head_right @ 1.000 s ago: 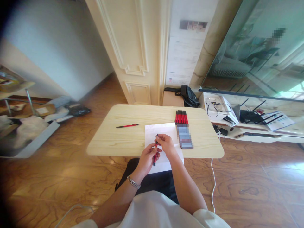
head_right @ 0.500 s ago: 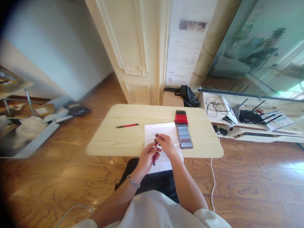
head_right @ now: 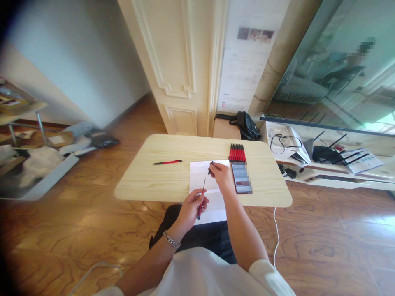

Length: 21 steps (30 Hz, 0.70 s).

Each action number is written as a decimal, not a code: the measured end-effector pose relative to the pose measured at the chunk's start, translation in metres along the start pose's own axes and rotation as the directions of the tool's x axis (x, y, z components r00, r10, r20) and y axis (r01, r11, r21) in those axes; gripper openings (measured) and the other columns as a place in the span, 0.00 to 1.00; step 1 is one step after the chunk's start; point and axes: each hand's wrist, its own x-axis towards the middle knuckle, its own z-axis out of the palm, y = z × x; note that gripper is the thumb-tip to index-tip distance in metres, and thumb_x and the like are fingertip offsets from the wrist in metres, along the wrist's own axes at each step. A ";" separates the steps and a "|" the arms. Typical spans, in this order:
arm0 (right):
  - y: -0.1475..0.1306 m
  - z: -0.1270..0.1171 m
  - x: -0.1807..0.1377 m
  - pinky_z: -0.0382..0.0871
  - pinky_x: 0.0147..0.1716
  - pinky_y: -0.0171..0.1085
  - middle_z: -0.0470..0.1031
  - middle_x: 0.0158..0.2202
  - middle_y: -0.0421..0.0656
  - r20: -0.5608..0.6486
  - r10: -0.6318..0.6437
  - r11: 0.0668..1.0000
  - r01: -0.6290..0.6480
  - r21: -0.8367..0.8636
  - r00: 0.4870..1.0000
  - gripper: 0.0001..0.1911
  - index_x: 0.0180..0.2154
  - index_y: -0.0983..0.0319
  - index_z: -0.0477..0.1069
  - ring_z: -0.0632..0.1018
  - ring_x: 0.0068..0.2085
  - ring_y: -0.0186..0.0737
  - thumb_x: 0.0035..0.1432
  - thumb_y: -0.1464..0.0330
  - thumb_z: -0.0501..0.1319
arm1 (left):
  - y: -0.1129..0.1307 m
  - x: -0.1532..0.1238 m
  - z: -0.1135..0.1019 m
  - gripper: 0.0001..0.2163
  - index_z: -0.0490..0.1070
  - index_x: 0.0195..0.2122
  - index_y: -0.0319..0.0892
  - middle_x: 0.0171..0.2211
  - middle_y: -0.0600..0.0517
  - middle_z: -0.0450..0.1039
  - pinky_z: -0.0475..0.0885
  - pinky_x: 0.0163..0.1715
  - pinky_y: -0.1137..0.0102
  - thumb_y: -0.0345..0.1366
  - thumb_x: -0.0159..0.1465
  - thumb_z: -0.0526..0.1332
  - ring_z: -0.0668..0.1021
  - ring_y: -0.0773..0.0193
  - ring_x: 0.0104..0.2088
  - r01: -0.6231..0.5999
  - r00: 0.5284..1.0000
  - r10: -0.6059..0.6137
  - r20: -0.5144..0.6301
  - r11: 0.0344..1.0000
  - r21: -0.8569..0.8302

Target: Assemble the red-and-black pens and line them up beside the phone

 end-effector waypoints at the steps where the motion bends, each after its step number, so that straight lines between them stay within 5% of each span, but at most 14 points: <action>1: 0.001 0.001 0.001 0.65 0.31 0.36 0.77 0.29 0.43 0.005 -0.030 0.994 0.030 -0.109 1.000 0.18 0.38 0.62 0.76 0.74 0.30 0.38 0.51 0.56 0.61 | 0.000 -0.001 -0.002 0.17 0.71 0.42 0.41 0.26 0.50 0.73 0.61 0.20 0.74 0.45 0.56 0.65 0.71 0.69 0.21 0.000 1.000 0.000 -0.015 1.000 -0.007; 6: 0.014 0.017 -0.008 0.60 0.32 0.36 0.77 0.27 0.42 0.012 -0.133 0.758 0.109 -0.643 0.991 0.13 0.41 0.59 0.74 0.74 0.31 0.40 0.54 0.62 0.61 | 0.005 -0.001 -0.012 0.19 0.70 0.44 0.40 0.26 0.51 0.72 0.61 0.19 0.75 0.45 0.55 0.65 0.71 0.69 0.21 -0.024 0.998 0.021 -0.060 0.998 -0.055; 12: 0.029 0.034 -0.015 0.58 0.32 0.37 0.76 0.32 0.47 0.029 -0.149 0.548 0.106 -0.830 0.988 0.07 0.32 0.60 0.72 0.74 0.33 0.42 0.56 0.64 0.60 | 0.006 0.000 -0.015 0.18 0.69 0.45 0.40 0.27 0.51 0.72 0.61 0.19 0.75 0.44 0.56 0.65 0.71 0.70 0.22 -0.034 0.998 0.030 -0.051 0.997 -0.069; 15: 0.026 0.030 -0.017 0.59 0.33 0.37 0.75 0.31 0.47 0.036 -0.190 0.603 0.145 -0.784 0.981 0.10 0.31 0.60 0.72 0.73 0.32 0.41 0.57 0.61 0.59 | 0.005 0.001 -0.013 0.18 0.69 0.45 0.40 0.27 0.50 0.71 0.61 0.19 0.76 0.44 0.57 0.64 0.71 0.70 0.22 -0.044 0.998 0.041 -0.048 0.997 -0.059; 21: 0.016 0.015 -0.035 0.62 0.30 0.35 0.75 0.28 0.41 0.129 -0.145 0.901 0.184 -0.393 0.981 0.17 0.33 0.60 0.75 0.72 0.30 0.38 0.59 0.56 0.54 | 0.005 0.004 -0.007 0.16 0.69 0.45 0.41 0.27 0.51 0.72 0.62 0.20 0.75 0.44 0.58 0.63 0.71 0.70 0.22 -0.050 0.999 0.049 -0.009 0.998 -0.048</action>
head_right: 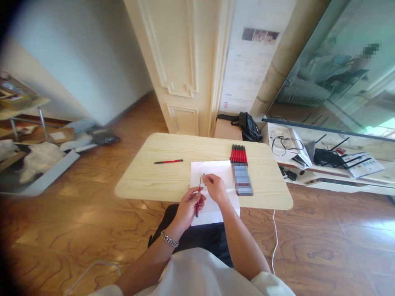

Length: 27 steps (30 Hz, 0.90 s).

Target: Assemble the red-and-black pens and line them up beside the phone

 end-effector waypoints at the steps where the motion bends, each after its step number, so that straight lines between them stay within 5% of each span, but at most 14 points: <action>1: 0.000 -0.001 -0.002 0.62 0.29 0.35 0.75 0.27 0.41 0.048 0.001 0.998 -0.004 0.057 0.999 0.16 0.32 0.60 0.75 0.72 0.29 0.38 0.58 0.56 0.56 | -0.001 0.000 0.001 0.16 0.70 0.44 0.41 0.27 0.51 0.72 0.62 0.20 0.75 0.44 0.58 0.63 0.71 0.70 0.22 0.001 1.000 -0.001 0.007 1.000 0.010; 7: 0.002 -0.015 0.009 0.61 0.26 0.34 0.75 0.26 0.42 -0.032 0.086 0.988 -0.081 0.134 0.996 0.18 0.31 0.62 0.75 0.71 0.26 0.36 0.55 0.54 0.57 | -0.010 -0.002 0.005 0.17 0.70 0.44 0.41 0.27 0.51 0.72 0.63 0.20 0.75 0.45 0.58 0.63 0.71 0.70 0.22 0.021 0.999 -0.024 0.035 0.997 0.079; 11: 0.003 -0.023 0.021 0.60 0.28 0.34 0.77 0.28 0.44 -0.056 0.141 0.966 -0.150 -0.212 0.988 0.18 0.30 0.63 0.76 0.74 0.29 0.37 0.56 0.55 0.57 | -0.011 -0.005 0.001 0.17 0.69 0.44 0.41 0.27 0.51 0.72 0.64 0.20 0.75 0.46 0.59 0.62 0.72 0.70 0.22 0.032 0.999 -0.035 0.024 0.995 0.098; 17: 0.007 -0.010 0.019 0.60 0.34 0.36 0.78 0.33 0.51 -0.040 0.187 0.727 -0.166 -0.666 0.982 0.17 0.32 0.63 0.77 0.76 0.37 0.43 0.58 0.58 0.57 | -0.008 -0.004 -0.006 0.17 0.68 0.45 0.41 0.28 0.51 0.72 0.64 0.20 0.76 0.46 0.59 0.62 0.72 0.70 0.23 0.010 1.000 -0.011 0.004 0.994 0.108; 23: 0.009 -0.008 0.021 0.60 0.36 0.37 0.78 0.35 0.51 -0.006 0.180 0.697 -0.131 -0.705 0.984 0.16 0.34 0.62 0.76 0.76 0.38 0.44 0.59 0.58 0.57 | -0.010 -0.003 -0.004 0.17 0.69 0.45 0.41 0.28 0.50 0.72 0.63 0.20 0.76 0.46 0.59 0.62 0.72 0.70 0.23 0.017 1.000 -0.016 -0.016 0.994 0.112; 27: 0.001 -0.018 0.013 0.60 0.34 0.36 0.78 0.33 0.49 -0.020 0.101 0.788 -0.092 -0.609 0.995 0.16 0.32 0.62 0.76 0.76 0.35 0.42 0.60 0.59 0.56 | -0.009 -0.002 -0.003 0.17 0.68 0.45 0.41 0.28 0.51 0.72 0.63 0.20 0.76 0.46 0.60 0.61 0.72 0.70 0.23 0.009 1.000 -0.008 -0.005 0.994 0.109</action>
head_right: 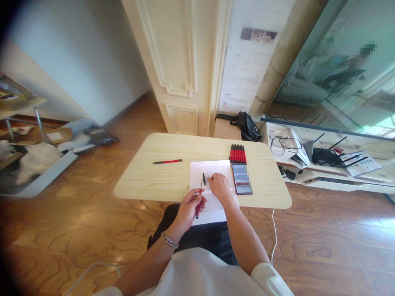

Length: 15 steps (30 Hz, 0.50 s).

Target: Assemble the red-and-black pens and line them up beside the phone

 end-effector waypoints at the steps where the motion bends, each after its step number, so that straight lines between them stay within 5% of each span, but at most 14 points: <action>1: 0.000 -0.003 -0.005 0.61 0.34 0.35 0.78 0.32 0.47 -0.014 -0.029 0.996 0.030 0.080 0.999 0.17 0.32 0.62 0.76 0.75 0.34 0.40 0.61 0.59 0.54 | 0.000 0.000 0.000 0.17 0.68 0.45 0.41 0.28 0.51 0.72 0.63 0.20 0.76 0.45 0.60 0.61 0.72 0.70 0.23 -0.003 1.000 0.003 0.005 1.000 -0.001; 8: 0.003 -0.002 -0.031 0.65 0.32 0.33 0.77 0.30 0.42 0.091 -0.167 0.779 0.075 0.623 0.982 0.13 0.33 0.62 0.76 0.75 0.32 0.37 0.55 0.59 0.59 | -0.001 0.002 0.008 0.17 0.68 0.45 0.40 0.28 0.50 0.72 0.64 0.21 0.74 0.45 0.59 0.62 0.72 0.70 0.22 -0.013 0.999 0.013 0.047 1.000 0.001; 12: 0.016 -0.006 -0.011 0.63 0.26 0.32 0.78 0.31 0.44 0.035 -0.014 0.725 -0.014 0.689 0.999 0.17 0.34 0.64 0.75 0.74 0.30 0.36 0.56 0.57 0.57 | -0.002 0.001 0.011 0.19 0.69 0.46 0.40 0.28 0.50 0.73 0.65 0.21 0.74 0.46 0.58 0.63 0.72 0.69 0.22 0.018 0.998 -0.019 0.067 1.000 0.019; 15: 0.025 -0.013 0.009 0.62 0.27 0.32 0.78 0.29 0.44 0.025 0.067 0.845 -0.070 0.530 0.997 0.16 0.33 0.63 0.76 0.75 0.30 0.38 0.55 0.58 0.58 | -0.002 0.000 0.009 0.20 0.69 0.46 0.40 0.29 0.49 0.73 0.65 0.21 0.73 0.47 0.57 0.63 0.73 0.68 0.23 0.037 0.998 -0.038 0.050 0.999 0.013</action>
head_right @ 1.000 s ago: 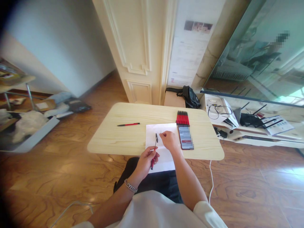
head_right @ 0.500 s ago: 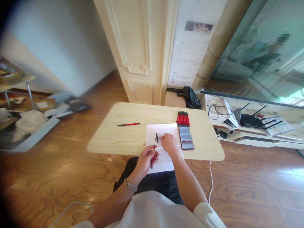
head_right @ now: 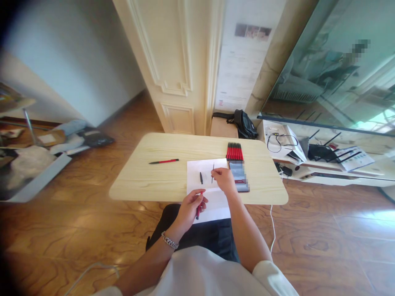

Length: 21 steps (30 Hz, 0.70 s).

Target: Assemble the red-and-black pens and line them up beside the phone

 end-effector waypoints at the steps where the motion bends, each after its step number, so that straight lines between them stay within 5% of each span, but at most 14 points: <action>1: 0.000 -0.001 0.005 0.62 0.28 0.33 0.78 0.28 0.44 -0.007 0.005 0.994 -0.006 -0.112 1.000 0.15 0.32 0.62 0.77 0.75 0.30 0.38 0.54 0.59 0.58 | 0.000 0.000 -0.001 0.20 0.69 0.46 0.40 0.29 0.49 0.73 0.65 0.21 0.73 0.47 0.57 0.63 0.73 0.68 0.23 0.003 1.000 -0.003 -0.004 1.000 -0.006; 6: 0.003 0.012 0.009 0.61 0.33 0.34 0.79 0.30 0.46 -0.017 0.005 0.860 -0.013 -0.510 1.000 0.13 0.31 0.59 0.79 0.77 0.35 0.41 0.55 0.59 0.59 | 0.005 0.000 -0.004 0.20 0.69 0.47 0.40 0.30 0.49 0.73 0.66 0.21 0.73 0.47 0.58 0.63 0.74 0.68 0.23 -0.002 1.000 0.002 -0.023 1.000 -0.023; 12: 0.003 0.019 0.004 0.61 0.34 0.34 0.79 0.33 0.47 -0.076 0.002 0.828 -0.044 -0.560 0.997 0.14 0.33 0.61 0.77 0.77 0.36 0.41 0.55 0.58 0.60 | 0.011 0.000 -0.001 0.22 0.69 0.48 0.39 0.31 0.47 0.75 0.66 0.22 0.73 0.47 0.57 0.64 0.75 0.68 0.24 0.022 0.999 -0.023 -0.030 0.998 -0.054; 17: 0.000 0.014 -0.017 0.64 0.32 0.34 0.78 0.30 0.44 -0.089 -0.050 0.979 0.031 -0.200 0.995 0.18 0.33 0.62 0.76 0.76 0.32 0.38 0.58 0.56 0.55 | 0.019 -0.001 0.005 0.25 0.66 0.51 0.39 0.33 0.44 0.76 0.66 0.22 0.73 0.48 0.57 0.64 0.77 0.66 0.24 0.033 0.999 -0.035 -0.027 0.996 -0.082; 21: 0.003 0.022 -0.044 0.66 0.24 0.34 0.77 0.31 0.47 0.149 0.049 0.929 -0.100 0.355 0.988 0.22 0.38 0.65 0.75 0.75 0.28 0.38 0.56 0.52 0.56 | 0.025 -0.002 0.013 0.28 0.63 0.56 0.40 0.32 0.45 0.77 0.64 0.20 0.74 0.49 0.57 0.63 0.78 0.65 0.22 0.044 0.999 -0.046 -0.028 0.998 -0.049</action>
